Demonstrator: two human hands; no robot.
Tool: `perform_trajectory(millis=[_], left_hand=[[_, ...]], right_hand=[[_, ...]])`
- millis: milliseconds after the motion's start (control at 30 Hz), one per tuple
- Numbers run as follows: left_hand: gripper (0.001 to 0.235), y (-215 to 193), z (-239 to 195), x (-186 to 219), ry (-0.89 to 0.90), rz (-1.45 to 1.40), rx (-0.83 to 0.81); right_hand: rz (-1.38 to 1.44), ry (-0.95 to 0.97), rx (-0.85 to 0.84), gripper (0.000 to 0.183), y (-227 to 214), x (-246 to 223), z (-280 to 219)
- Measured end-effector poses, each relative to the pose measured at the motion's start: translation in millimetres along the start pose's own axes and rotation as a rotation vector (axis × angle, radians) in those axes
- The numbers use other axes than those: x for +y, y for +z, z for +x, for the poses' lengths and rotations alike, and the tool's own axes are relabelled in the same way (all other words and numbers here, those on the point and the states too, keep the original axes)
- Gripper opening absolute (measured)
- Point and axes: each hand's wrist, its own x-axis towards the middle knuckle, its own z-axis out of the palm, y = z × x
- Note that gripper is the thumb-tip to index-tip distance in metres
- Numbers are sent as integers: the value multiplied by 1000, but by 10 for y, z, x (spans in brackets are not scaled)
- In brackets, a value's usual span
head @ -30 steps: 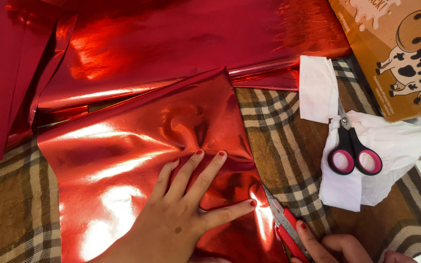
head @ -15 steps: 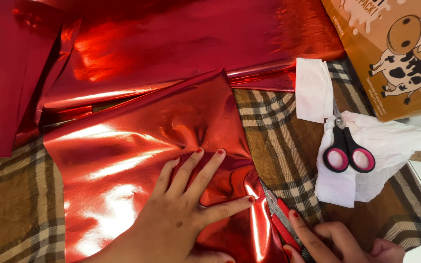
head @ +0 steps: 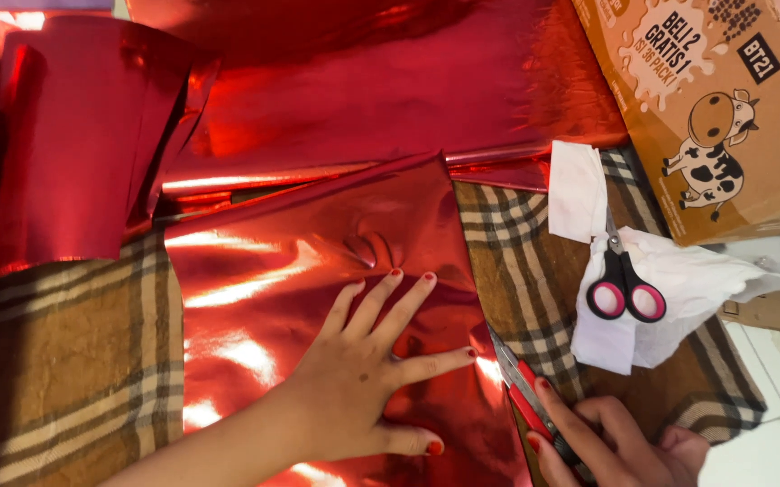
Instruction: The person uses a utility knife to cut a sheet of red metallic wrapping paper on a plaid surface. After cutting, the person folds the cut piece of paper.
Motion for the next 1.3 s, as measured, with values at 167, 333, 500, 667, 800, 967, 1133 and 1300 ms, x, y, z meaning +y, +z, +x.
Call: perform_trajectory(millis=[167,333,500,667,800,967,1133,1300], left_hand=[[102,38,-23,2,18,136,64],[104,87,-42,-4,26,180,98],[99,68,-42,-7,24,112,60],[93,53,-33,-9,20,58,47],[98,98,-46,-12,28,147,112],[98,90,-34,-12,29,174,126],[85,-61,27,-20,7,-98,-45],[76,-251,113,-25,-63,-369,-272]], right_hand=[[79,127,-5,46,17,-80,-57],[68,39,-22,43,43,-2,-68],[56,77,-53,46,41,-7,-113],[65,106,-28,41,-36,-52,-87],[-29,151,10,42,52,78,-154],[51,196,18,39,17,64,-103],[93,86,44,40,-24,94,-59],[147,91,1,42,-72,77,-65]])
